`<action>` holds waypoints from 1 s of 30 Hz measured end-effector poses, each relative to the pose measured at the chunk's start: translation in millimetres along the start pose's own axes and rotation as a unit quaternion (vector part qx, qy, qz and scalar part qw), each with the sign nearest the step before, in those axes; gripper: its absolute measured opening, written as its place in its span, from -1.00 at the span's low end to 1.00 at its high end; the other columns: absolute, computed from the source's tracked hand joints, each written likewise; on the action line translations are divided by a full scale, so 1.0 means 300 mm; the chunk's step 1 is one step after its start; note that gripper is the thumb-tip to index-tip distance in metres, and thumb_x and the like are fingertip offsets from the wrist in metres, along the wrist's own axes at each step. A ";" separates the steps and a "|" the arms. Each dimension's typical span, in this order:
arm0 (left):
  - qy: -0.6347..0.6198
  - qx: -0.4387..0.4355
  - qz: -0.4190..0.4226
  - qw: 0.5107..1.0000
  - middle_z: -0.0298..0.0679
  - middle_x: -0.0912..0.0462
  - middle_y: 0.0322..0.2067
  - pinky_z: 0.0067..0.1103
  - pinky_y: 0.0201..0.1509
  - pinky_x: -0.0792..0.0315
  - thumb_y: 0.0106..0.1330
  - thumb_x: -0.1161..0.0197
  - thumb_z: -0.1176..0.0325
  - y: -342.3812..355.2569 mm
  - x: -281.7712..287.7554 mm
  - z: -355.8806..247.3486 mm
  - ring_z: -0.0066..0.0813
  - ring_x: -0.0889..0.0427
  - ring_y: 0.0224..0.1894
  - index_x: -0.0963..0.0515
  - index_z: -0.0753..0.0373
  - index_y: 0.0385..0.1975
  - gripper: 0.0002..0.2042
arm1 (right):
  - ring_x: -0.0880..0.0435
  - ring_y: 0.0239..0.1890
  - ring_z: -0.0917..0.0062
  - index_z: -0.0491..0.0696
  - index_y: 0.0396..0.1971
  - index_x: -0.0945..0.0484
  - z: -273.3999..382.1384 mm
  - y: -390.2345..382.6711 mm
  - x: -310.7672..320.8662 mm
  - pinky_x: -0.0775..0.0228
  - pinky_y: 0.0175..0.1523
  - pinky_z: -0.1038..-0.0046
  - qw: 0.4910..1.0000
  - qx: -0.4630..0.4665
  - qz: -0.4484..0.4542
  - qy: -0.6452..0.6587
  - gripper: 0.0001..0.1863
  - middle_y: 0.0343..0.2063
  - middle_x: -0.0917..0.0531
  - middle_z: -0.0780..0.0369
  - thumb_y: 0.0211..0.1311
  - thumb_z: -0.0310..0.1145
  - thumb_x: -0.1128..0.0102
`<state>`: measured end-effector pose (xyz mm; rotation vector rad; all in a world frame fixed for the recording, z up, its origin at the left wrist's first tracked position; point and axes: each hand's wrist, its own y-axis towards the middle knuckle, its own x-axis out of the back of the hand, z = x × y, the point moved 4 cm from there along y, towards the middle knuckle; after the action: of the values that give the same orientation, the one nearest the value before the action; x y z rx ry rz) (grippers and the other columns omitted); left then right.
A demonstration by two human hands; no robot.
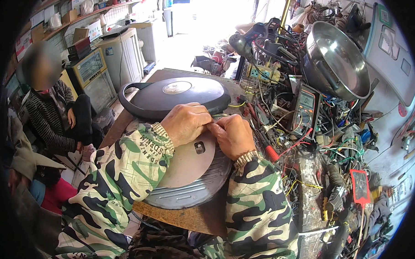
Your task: The person works on the underside of a round electric appliance, stripping wire ends with pliers and twisting wires together by hand. They repeatedly cut and twist small wire segments while seated at a cluttered workbench.
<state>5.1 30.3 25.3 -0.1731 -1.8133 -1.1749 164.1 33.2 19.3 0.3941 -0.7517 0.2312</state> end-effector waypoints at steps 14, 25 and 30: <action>0.027 0.027 0.006 0.999 -0.18 -0.62 -0.44 -0.28 -0.23 -0.58 0.13 -0.34 0.47 0.003 0.001 -0.010 -0.09 -0.68 -0.33 -0.58 0.22 -0.42 -0.93 | -0.75 -0.36 0.13 -0.08 -0.28 -0.77 -0.036 -0.004 -0.026 -0.55 -0.21 0.26 0.999 -0.003 -0.041 0.034 -0.77 -0.46 -0.72 0.01 0.20 -0.24 -0.35; 0.056 0.045 0.032 0.997 -0.13 -0.59 -0.40 -0.21 -0.18 -0.54 0.12 -0.31 0.51 -0.003 0.021 -0.016 -0.01 -0.66 -0.25 -0.52 0.24 -0.37 -0.88 | -0.69 -0.33 0.00 -0.05 -0.39 -0.74 0.047 -0.023 -0.033 -0.54 -0.19 0.11 0.991 0.025 -0.112 -0.066 -0.79 -0.45 -0.69 -0.02 0.21 -0.23 -0.25; 0.038 0.033 0.049 0.998 -0.12 -0.59 -0.38 -0.21 -0.17 -0.54 0.07 -0.32 0.53 0.047 -0.073 -0.043 0.00 -0.67 -0.23 -0.54 0.25 -0.34 -0.84 | -0.68 -0.34 -0.03 -0.07 -0.43 -0.72 -0.022 -0.056 -0.004 -0.53 -0.20 0.07 0.984 -0.006 -0.138 -0.116 -0.77 -0.47 -0.68 -0.05 0.20 -0.21 -0.25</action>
<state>33.0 35.4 19.1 -0.1751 -1.7537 -1.0379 173.0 20.9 9.6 0.5143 -0.9159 -0.0830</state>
